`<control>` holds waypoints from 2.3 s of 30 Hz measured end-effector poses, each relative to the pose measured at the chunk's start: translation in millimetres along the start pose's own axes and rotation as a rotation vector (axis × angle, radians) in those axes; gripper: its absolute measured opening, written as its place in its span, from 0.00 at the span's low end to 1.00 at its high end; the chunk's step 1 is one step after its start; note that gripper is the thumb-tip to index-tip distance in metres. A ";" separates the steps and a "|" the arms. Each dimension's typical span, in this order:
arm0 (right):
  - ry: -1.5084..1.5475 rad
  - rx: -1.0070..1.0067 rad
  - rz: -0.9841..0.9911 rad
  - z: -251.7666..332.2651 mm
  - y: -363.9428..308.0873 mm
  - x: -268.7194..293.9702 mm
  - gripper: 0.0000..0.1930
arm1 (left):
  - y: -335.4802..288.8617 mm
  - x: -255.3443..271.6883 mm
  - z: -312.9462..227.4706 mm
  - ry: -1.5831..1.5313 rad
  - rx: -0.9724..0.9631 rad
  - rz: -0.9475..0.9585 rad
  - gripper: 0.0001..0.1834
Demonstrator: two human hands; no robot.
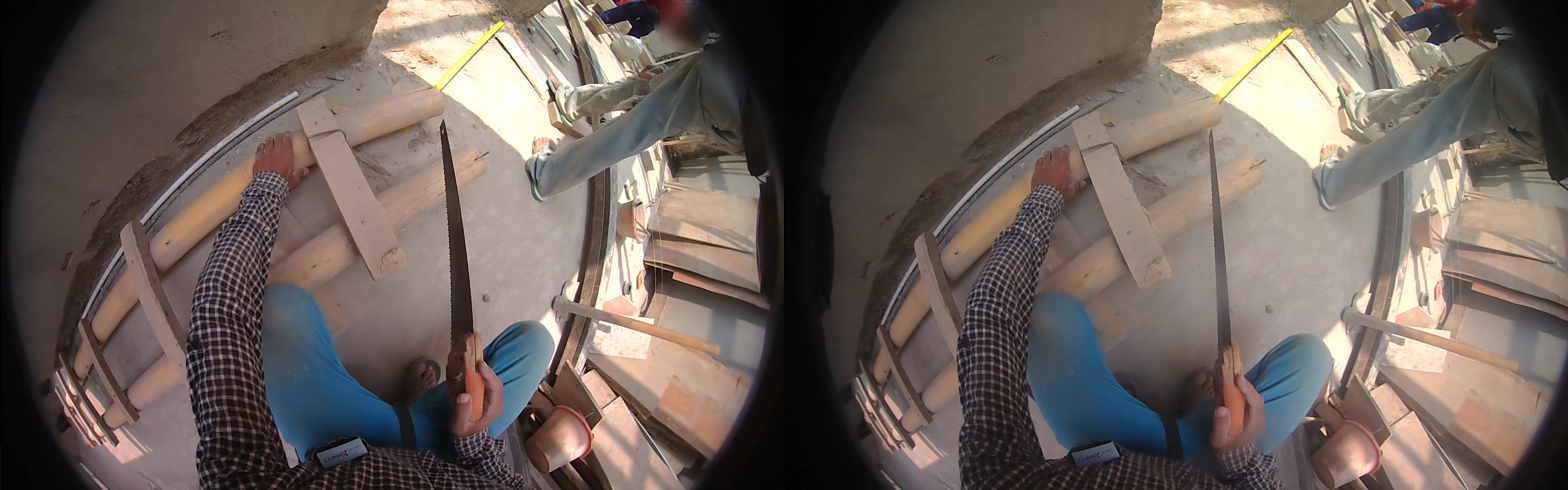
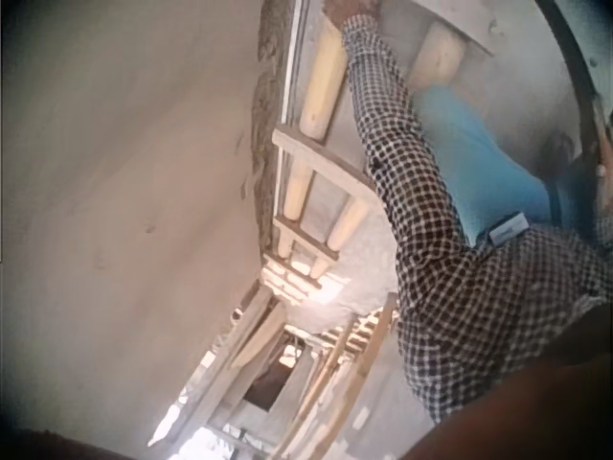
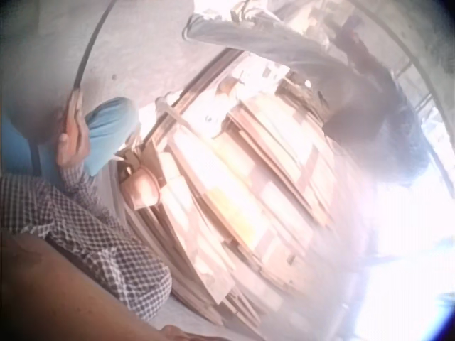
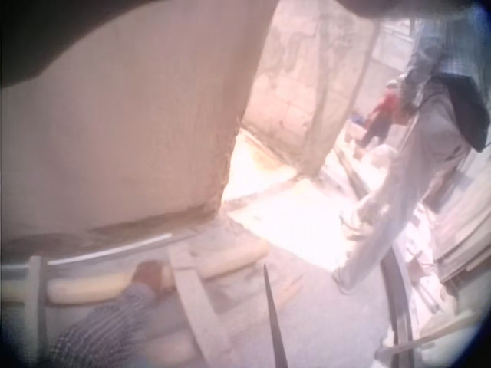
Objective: The person sits on the floor and uses a hand saw to cut cylindrical pipes that are supported by wooden blocks. The person measures the pipe with a tape measure, repositions the pipe, and continues sawing to complete the cuts.
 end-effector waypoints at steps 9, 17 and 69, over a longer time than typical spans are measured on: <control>0.006 -0.018 -0.010 -2.6 -21.3 -20.0 0.32 | 8.7 -0.7 -24.6 0.002 -0.130 0.076 0.50; 0.046 0.056 0.256 29.8 27.5 -49.5 0.35 | -26.3 3.1 10.3 0.121 -0.090 -0.100 0.54; 0.152 0.035 0.631 5.5 12.4 -120.1 0.26 | -295.4 -87.9 62.0 -0.292 0.274 0.011 0.22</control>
Point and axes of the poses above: each hand's wrist, its own y-axis towards the middle knuckle, its own x-axis out of the back of the hand, z = x × y, the point moved 7 cm from there along y, towards the middle knuckle, and after that the axes turned 13 degrees about y, right-handed, at the moved point
